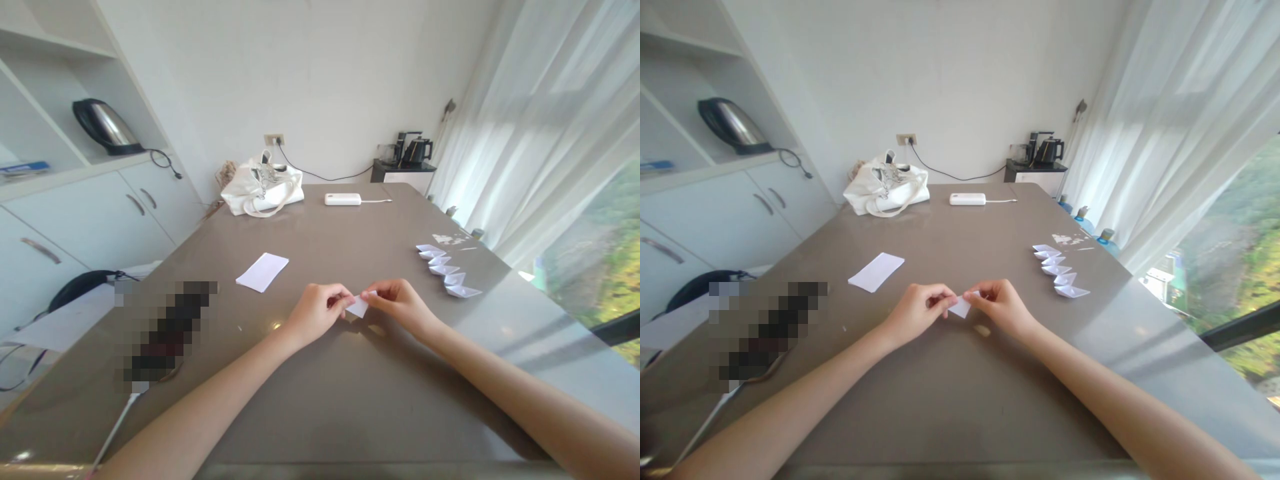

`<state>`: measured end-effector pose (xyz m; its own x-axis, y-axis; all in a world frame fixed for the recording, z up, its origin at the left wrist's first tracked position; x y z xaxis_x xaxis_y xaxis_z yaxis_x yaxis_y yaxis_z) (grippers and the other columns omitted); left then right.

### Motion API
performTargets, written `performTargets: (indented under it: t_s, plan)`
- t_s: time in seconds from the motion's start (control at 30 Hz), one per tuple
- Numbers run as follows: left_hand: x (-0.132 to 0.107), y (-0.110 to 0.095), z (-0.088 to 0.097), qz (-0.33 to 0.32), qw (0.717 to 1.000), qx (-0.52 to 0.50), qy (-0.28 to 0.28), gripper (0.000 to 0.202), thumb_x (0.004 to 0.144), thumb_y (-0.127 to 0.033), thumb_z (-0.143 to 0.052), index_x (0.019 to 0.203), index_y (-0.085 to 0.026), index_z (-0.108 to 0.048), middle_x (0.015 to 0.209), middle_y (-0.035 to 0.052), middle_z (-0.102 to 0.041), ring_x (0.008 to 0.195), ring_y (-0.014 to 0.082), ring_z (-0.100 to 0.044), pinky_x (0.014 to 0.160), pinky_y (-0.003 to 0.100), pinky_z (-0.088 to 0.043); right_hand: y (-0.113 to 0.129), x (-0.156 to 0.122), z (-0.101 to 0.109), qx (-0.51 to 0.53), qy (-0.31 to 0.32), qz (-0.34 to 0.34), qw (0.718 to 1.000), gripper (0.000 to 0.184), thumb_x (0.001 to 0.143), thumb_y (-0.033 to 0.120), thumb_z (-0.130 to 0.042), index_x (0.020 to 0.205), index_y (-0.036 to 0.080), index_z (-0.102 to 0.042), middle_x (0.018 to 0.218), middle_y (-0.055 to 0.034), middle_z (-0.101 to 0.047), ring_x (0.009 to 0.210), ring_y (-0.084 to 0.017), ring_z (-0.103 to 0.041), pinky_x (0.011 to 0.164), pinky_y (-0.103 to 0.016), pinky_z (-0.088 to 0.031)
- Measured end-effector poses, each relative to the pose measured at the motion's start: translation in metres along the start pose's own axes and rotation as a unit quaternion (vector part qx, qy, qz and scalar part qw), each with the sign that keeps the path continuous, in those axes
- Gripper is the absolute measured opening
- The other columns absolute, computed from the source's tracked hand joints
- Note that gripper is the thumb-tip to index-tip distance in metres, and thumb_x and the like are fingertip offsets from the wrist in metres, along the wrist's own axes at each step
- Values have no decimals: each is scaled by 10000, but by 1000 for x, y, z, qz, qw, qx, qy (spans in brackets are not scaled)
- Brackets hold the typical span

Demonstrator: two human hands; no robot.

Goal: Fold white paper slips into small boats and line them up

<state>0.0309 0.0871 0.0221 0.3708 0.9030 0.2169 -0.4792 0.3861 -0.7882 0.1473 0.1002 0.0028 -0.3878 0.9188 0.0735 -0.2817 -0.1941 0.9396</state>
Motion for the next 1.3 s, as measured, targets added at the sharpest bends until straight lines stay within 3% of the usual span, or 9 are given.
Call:
performTargets:
  t_s: [0.2, 0.47, 0.6, 0.73, 0.9, 1.03, 1.3]
  plan:
    - [1, 14, -2, 27, 999, -28, 11, 248, 853, -331, -520, 781, -158, -682, 622, 14, -678, 572, 122, -593, 573, 201, -409, -3, -1, 8, 71, -38, -33, 996, 383, 717, 502, -657, 626, 130, -670, 593, -32, -638, 540, -121, -506, 531, -238, -359]
    - [-1, 4, -3, 5, 999, -17, 28, 242, 860, -275, -474, 732, -154, -640, 597, 10, -659, 538, 112, -564, 559, 203, -398, 1, -1, 14, 53, -53, -11, 997, 396, 723, 505, -645, 603, 128, -627, 551, -13, -571, 521, -106, -451, 499, -236, -322]
    - [-3, -5, -4, -39, 997, 51, 53, 203, 836, -254, -502, 707, -162, -629, 588, -4, -630, 534, 107, -536, 545, 203, -366, 7, -2, 5, -26, -28, 31, 999, 399, 781, 486, -587, 613, 127, -628, 531, 4, -520, 520, -103, -417, 502, -237, -298]
    - [-5, -14, -9, -91, 985, 135, 61, 301, 877, -326, -485, 654, -177, -623, 594, 1, -612, 560, 118, -527, 561, 216, -340, 6, -3, -1, -61, -7, 44, 997, 401, 804, 478, -561, 625, 128, -640, 531, 8, -508, 519, -101, -408, 501, -233, -296]
    - [-3, -12, -13, -62, 992, 85, 67, 403, 912, -265, -444, 531, -167, -537, 501, -10, -594, 493, 98, -532, 586, 203, -363, 8, -3, -1, -28, 0, 38, 999, 398, 806, 474, -568, 635, 122, -646, 530, 8, -517, 515, -100, -417, 502, -234, -302]
    - [-4, -11, -11, -39, 994, 76, 69, 431, 910, -315, -438, 511, -167, -507, 450, -23, -557, 431, 86, -480, 518, 202, -326, 8, -3, 0, -10, 0, 32, 999, 391, 799, 472, -583, 658, 116, -664, 561, -9, -566, 538, -115, -461, 534, -245, -347]
    - [-3, -4, -8, -33, 996, 46, 69, 323, 903, -274, -441, 669, -166, -635, 561, -10, -662, 478, 91, -497, 539, 198, -335, 5, -1, 10, 22, -24, 21, 999, 399, 762, 510, -619, 674, 127, -685, 595, -36, -629, 551, -136, -518, 527, -253, -389]
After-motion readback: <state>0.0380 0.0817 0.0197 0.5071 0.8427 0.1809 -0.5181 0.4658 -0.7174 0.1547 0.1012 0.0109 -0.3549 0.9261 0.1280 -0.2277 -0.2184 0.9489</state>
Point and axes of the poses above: each hand's wrist, its own x-axis towards the middle knuckle, its own z-axis out of the back of the hand, y = z × x, the point moved 10 cm from there along x, towards the middle knuckle
